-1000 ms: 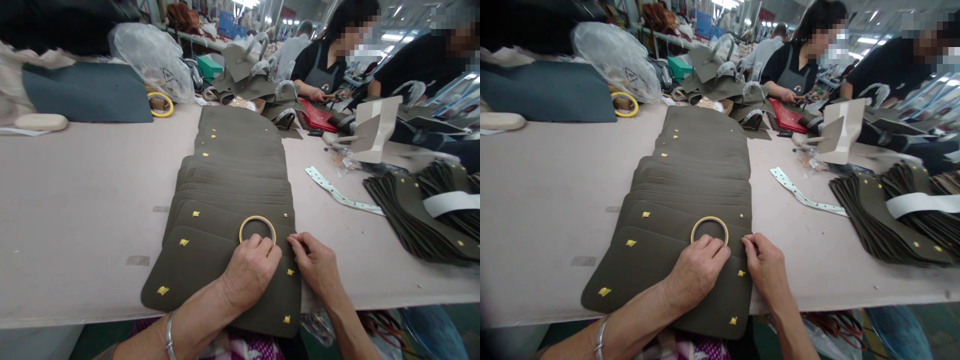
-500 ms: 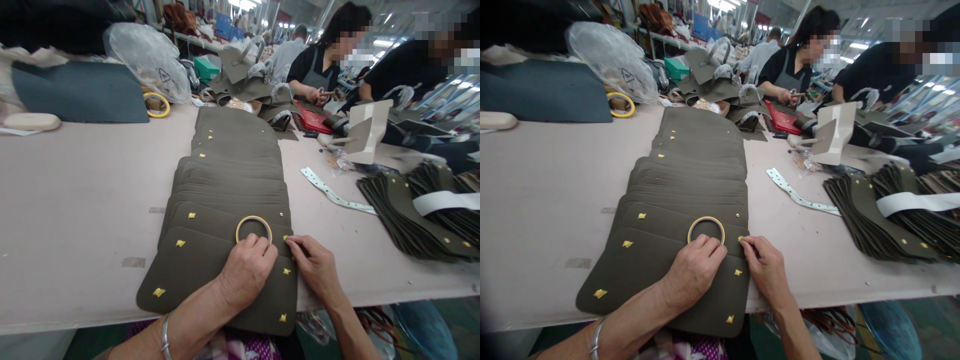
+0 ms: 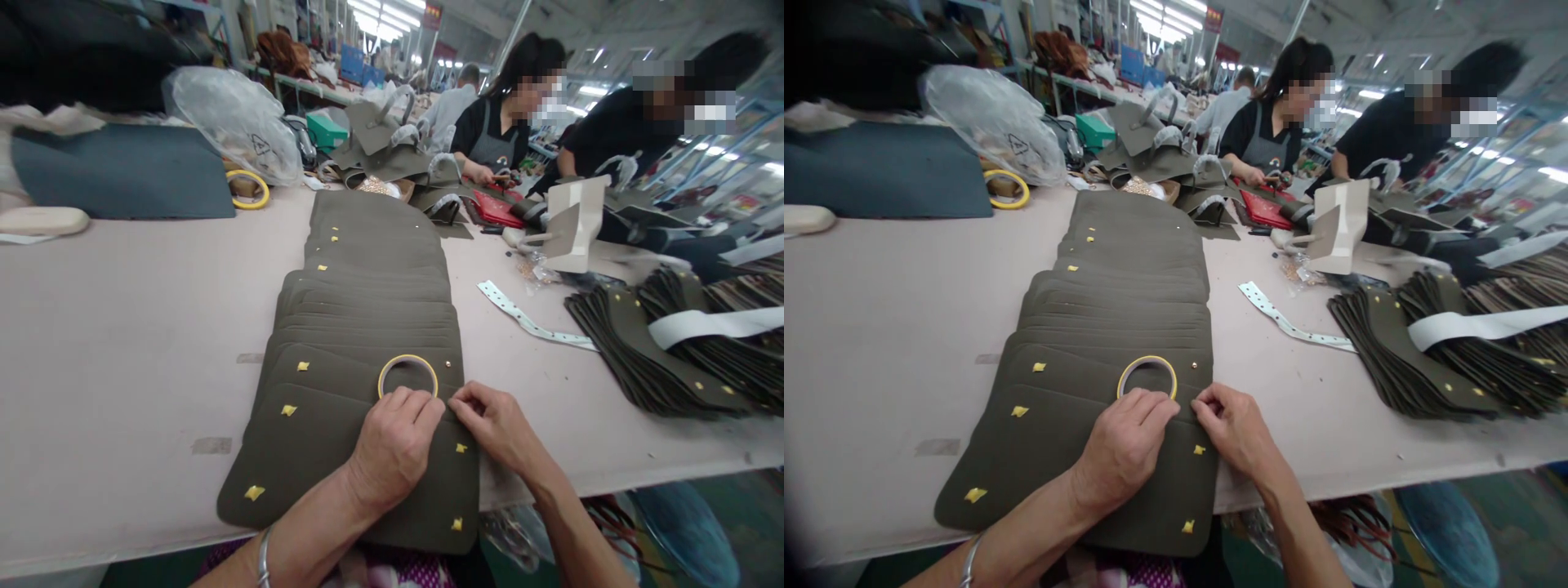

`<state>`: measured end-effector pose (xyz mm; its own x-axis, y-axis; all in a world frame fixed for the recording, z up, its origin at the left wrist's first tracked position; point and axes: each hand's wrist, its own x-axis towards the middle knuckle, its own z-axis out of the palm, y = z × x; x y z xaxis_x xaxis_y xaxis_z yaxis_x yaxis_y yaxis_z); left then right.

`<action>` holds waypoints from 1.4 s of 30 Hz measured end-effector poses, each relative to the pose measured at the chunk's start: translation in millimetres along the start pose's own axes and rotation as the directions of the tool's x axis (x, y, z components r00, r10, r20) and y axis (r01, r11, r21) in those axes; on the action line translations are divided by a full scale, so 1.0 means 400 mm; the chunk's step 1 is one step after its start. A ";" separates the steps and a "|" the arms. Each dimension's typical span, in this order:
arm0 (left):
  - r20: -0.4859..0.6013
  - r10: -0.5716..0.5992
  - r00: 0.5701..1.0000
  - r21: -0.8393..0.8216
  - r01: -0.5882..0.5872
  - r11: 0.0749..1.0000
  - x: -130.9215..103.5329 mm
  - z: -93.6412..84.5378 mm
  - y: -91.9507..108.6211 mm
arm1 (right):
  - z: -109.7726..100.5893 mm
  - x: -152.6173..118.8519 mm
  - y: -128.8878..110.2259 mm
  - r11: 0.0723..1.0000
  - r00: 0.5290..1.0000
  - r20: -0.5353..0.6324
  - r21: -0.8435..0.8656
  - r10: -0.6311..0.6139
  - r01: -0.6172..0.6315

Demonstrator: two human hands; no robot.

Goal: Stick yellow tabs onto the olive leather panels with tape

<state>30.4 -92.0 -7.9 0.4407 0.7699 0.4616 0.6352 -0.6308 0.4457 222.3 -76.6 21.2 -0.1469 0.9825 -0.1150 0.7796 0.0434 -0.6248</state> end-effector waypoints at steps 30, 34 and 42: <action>-0.025 0.001 1.000 -0.095 -0.003 0.996 -0.019 -0.054 -0.001 | 0.067 -0.074 -0.081 0.812 0.719 -0.378 -0.256 -0.583 0.524; -0.008 0.039 0.999 -0.103 -0.040 0.994 -0.005 -0.050 -0.013 | 0.082 -0.073 -0.092 0.910 0.800 -0.445 -0.096 -0.401 0.403; -0.089 0.142 0.986 -0.040 -0.146 0.989 0.003 -0.035 -0.010 | 0.080 -0.016 -0.035 0.702 0.922 -0.215 0.707 0.322 -0.081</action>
<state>19.5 -89.8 1.6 0.4677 0.6610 0.5867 0.5386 -0.7395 0.4038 193.0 -89.5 6.0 0.2461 0.9589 -0.1414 0.1287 -0.1769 -0.9758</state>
